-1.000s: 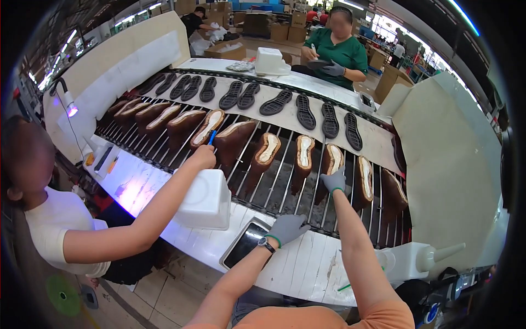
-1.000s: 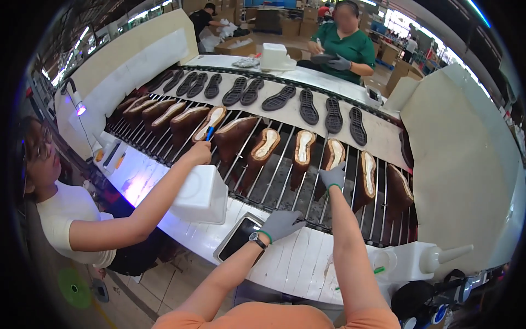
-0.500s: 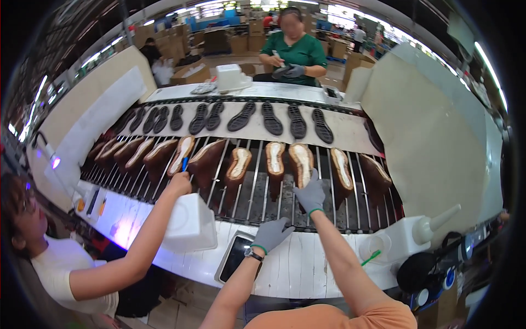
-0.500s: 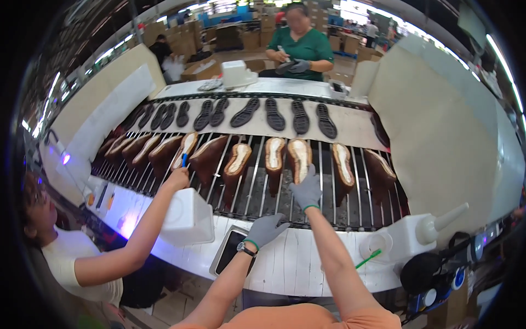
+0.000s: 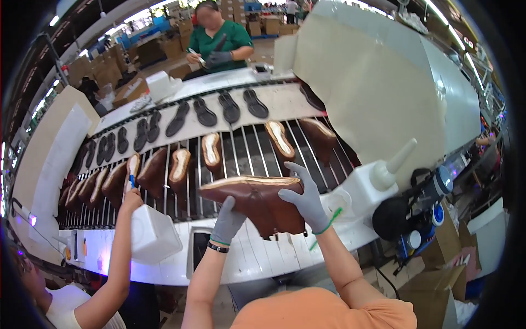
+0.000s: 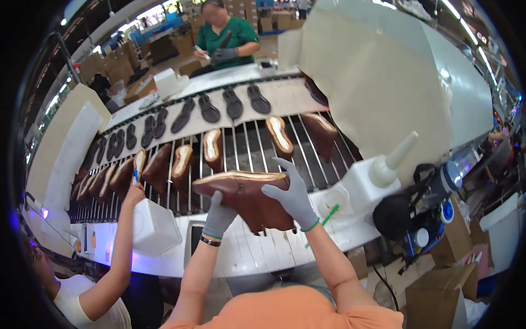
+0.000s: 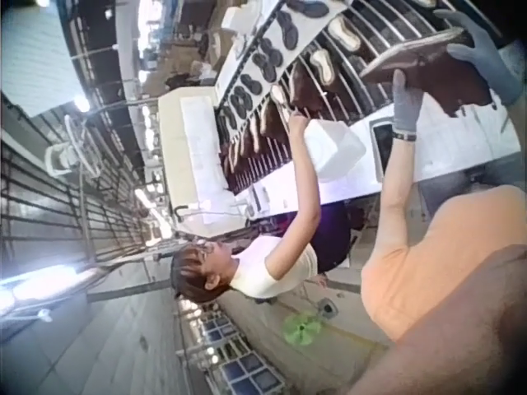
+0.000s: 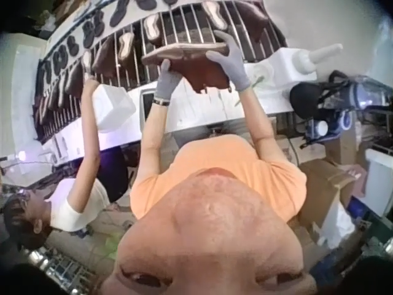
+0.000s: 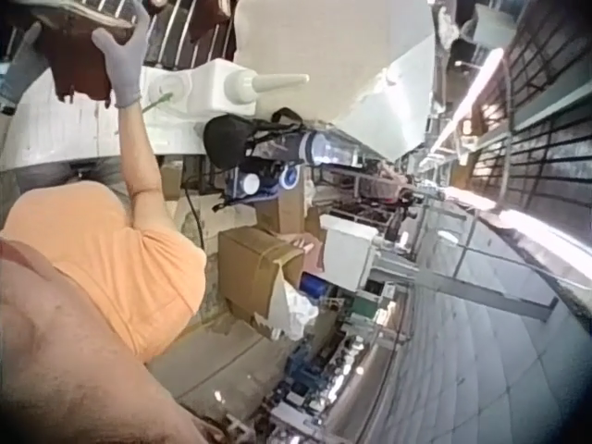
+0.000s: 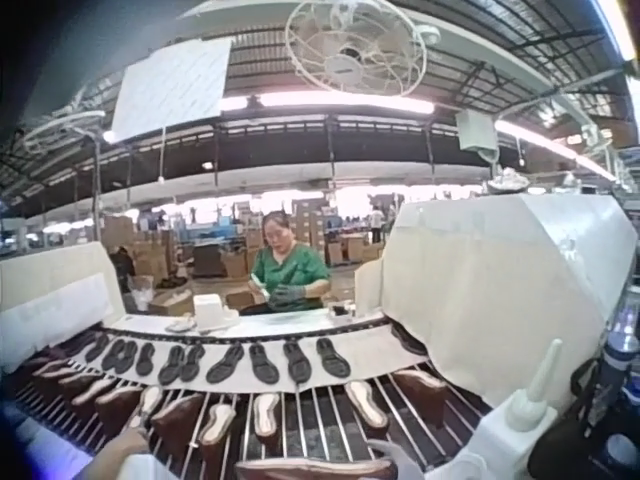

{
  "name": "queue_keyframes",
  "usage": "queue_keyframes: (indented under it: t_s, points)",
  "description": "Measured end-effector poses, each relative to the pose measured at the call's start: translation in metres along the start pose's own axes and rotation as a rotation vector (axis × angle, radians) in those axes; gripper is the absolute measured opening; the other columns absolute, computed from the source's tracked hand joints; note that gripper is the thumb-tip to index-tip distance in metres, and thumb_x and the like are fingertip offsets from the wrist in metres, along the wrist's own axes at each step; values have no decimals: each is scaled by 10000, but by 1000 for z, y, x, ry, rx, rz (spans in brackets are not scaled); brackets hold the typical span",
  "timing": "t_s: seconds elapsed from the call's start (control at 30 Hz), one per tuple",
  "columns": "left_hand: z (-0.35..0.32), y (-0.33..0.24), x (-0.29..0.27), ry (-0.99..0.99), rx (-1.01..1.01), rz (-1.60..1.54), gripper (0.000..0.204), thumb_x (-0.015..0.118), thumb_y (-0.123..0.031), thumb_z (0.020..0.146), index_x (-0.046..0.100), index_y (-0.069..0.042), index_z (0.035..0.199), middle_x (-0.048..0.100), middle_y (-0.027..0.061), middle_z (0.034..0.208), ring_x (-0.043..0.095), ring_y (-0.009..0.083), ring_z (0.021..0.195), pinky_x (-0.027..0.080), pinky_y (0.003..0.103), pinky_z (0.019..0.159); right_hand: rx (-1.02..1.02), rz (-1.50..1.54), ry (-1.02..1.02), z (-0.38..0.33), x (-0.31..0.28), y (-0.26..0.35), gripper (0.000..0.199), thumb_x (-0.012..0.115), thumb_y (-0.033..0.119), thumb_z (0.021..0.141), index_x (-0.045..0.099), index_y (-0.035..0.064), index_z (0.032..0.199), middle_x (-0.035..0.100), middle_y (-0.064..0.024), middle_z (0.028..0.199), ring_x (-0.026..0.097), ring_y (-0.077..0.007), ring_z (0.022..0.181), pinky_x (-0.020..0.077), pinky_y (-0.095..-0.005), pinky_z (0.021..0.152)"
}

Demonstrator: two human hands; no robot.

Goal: Applying glue with a brush to the edges of a shoe upper and placing it on a conveyor belt.

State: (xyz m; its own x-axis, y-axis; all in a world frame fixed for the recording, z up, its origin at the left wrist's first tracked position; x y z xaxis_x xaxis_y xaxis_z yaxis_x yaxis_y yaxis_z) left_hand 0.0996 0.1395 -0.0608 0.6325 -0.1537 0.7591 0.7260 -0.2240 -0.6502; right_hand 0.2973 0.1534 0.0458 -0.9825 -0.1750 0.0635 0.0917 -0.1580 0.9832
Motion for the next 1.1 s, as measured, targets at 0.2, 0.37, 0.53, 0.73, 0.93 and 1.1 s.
queue_keyframes:
  t_s: [0.2, 0.37, 0.53, 0.73, 0.93, 1.1]
  points:
    - [-73, 23, 52, -333, 282, -138, 599, 710, -301, 876, 455, -65, 1364, 559, 81, 1312, 520, 250, 1235, 375, 426, 1103, -39, -166, -218, -65, -27, -5, 449, 641, 183, 920, 543, 12, 1323, 657, -120, 1182, 631, -158, 946, 514, -297, 827]
    - [-130, 44, 32, -593, 618, 380, 553, 697, -203, 879, 471, -27, 1352, 548, 95, 1313, 517, 231, 1213, 372, 407, 1090, 128, -48, -570, -158, -99, -79, 282, 543, 120, 986, 609, -10, 1227, 694, -84, 1033, 548, -57, 666, 454, -206, 571]
    - [-164, 88, 2, -741, 592, 1584, 658, 691, -227, 912, 384, 18, 1439, 414, 148, 1489, 442, 289, 1302, 314, 407, 1127, 384, 9, -729, -187, -107, -131, 340, 593, 129, 965, 586, -17, 1272, 692, -65, 1005, 525, -40, 637, 423, -188, 546]
    - [-189, 109, 11, -688, 624, 1581, 667, 644, -273, 948, 342, 1, 1475, 388, 152, 1516, 393, 271, 1364, 233, 372, 1169, 493, 189, -693, -161, -111, -157, 349, 639, 128, 939, 600, -36, 1244, 691, -55, 963, 502, -28, 629, 371, -171, 526]
    - [-200, 108, 1, -660, 677, 1426, 649, 638, -258, 948, 344, -10, 1471, 382, 160, 1516, 392, 278, 1366, 242, 382, 1168, 247, -8, -726, -152, -120, -110, 274, 633, 77, 923, 646, -60, 1160, 692, -57, 917, 590, -80, 788, 445, -214, 699]
    - [-207, 115, 2, -620, 707, 1289, 635, 633, -245, 949, 345, -18, 1468, 378, 167, 1516, 391, 285, 1368, 248, 390, 1167, 164, -454, -572, -131, -164, -55, 250, 579, 42, 937, 676, -15, 1160, 681, -64, 901, 606, -117, 838, 458, -249, 775]
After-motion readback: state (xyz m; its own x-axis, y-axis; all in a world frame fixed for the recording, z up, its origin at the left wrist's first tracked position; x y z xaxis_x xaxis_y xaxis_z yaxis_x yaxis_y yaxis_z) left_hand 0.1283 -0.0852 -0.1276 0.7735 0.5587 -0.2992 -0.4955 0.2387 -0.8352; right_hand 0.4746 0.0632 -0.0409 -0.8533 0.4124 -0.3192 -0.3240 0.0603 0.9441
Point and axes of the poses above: each hand's wrist, its own z-axis towards the middle knuckle, its own x-axis out of the palm, y = z × x, the point moved 7 cm from there along z, towards the middle knuckle
